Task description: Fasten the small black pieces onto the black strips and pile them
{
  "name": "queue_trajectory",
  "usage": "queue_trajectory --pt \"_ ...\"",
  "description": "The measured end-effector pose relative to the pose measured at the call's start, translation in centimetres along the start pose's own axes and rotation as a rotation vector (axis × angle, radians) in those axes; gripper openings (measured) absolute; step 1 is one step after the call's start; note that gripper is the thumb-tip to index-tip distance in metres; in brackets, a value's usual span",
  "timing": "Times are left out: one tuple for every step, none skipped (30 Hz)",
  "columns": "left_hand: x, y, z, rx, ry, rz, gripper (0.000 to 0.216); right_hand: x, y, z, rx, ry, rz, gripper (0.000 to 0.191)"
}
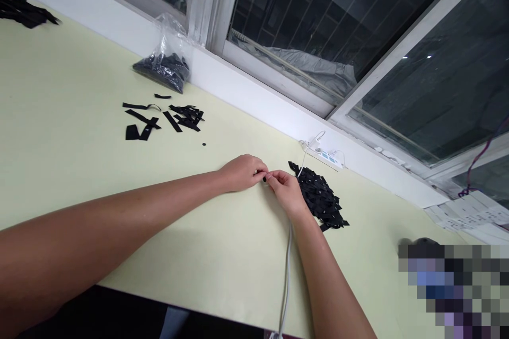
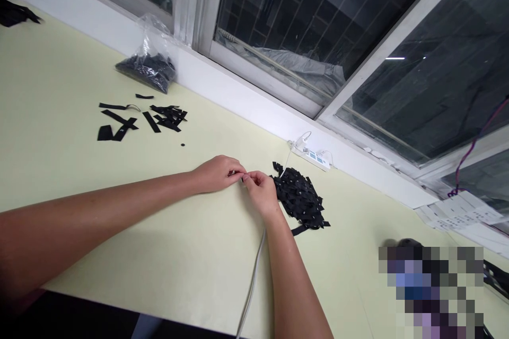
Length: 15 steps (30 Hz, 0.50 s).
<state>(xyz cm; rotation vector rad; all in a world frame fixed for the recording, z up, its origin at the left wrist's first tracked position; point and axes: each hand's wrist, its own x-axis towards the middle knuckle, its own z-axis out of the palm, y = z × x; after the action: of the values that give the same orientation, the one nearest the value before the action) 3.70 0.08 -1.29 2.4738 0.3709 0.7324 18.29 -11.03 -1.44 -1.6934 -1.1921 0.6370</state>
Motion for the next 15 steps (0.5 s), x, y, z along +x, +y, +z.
queue_trajectory --pt "-0.01 -0.01 0.01 -0.006 0.007 -0.01 0.025 0.03 0.04 -0.03 0.017 0.006 0.006 0.037" --pt "-0.02 -0.02 0.03 -0.011 0.016 -0.02 0.025 0.06 0.06 -0.05 0.038 0.014 0.014 0.036" --pt "-0.03 -0.02 0.05 -0.016 0.025 -0.03 0.024 0.08 0.06 -0.06 0.057 0.024 0.022 0.036" --pt "-0.05 0.0 0.05 -0.022 0.034 -0.039 0.023 0.1 0.04 -0.07 0.072 0.033 0.03 0.036" --pt "-0.06 0.04 0.05 -0.027 0.042 -0.047 0.023 0.12 0.02 -0.06 0.082 0.041 0.034 0.035" --pt "-0.06 0.1 0.04 -0.034 0.046 -0.055 0.022 0.13 0.0 -0.04 0.087 0.046 0.034 0.035" --pt "-0.07 0.17 0.02 -0.042 0.048 -0.063 0.021 0.15 -0.01 -0.02 0.09 0.047 0.031 0.034" --pt "-0.07 0.25 -0.01 -0.05 0.047 -0.07 0.02 0.16 0.0 0.0 0.09 0.046 0.025 0.034" --pt "-0.07 0.33 -0.04 -0.057 0.049 -0.078 0.019 0.17 0.02 0.03 0.092 0.046 0.019 0.033" --pt "-0.07 0.4 -0.07 -0.063 0.055 -0.082 0.018 0.19 0.06 0.06 0.098 0.051 0.013 0.033" --pt "-0.08 0.44 -0.11 -0.067 0.065 -0.081 0.017 0.2 0.1 0.08 0.108 0.061 0.01 0.032" --pt "-0.08 0.47 -0.14 -0.07 0.08 -0.079 0.016 0.21 0.14 0.09 0.12 0.076 0.009 0.032" --pt "-0.08 0.47 -0.18 -0.073 0.095 -0.079 0.015 0.21 0.17 0.1 0.13 0.094 0.009 0.031" --pt "-0.09 0.44 -0.2 -0.074 0.109 -0.082 0.015 0.2 0.18 0.1 0.136 0.112 0.011 0.029" --pt "-0.09 0.4 -0.23 -0.075 0.12 -0.087 0.014 0.2 0.19 0.11 0.139 0.13 0.014 0.028"
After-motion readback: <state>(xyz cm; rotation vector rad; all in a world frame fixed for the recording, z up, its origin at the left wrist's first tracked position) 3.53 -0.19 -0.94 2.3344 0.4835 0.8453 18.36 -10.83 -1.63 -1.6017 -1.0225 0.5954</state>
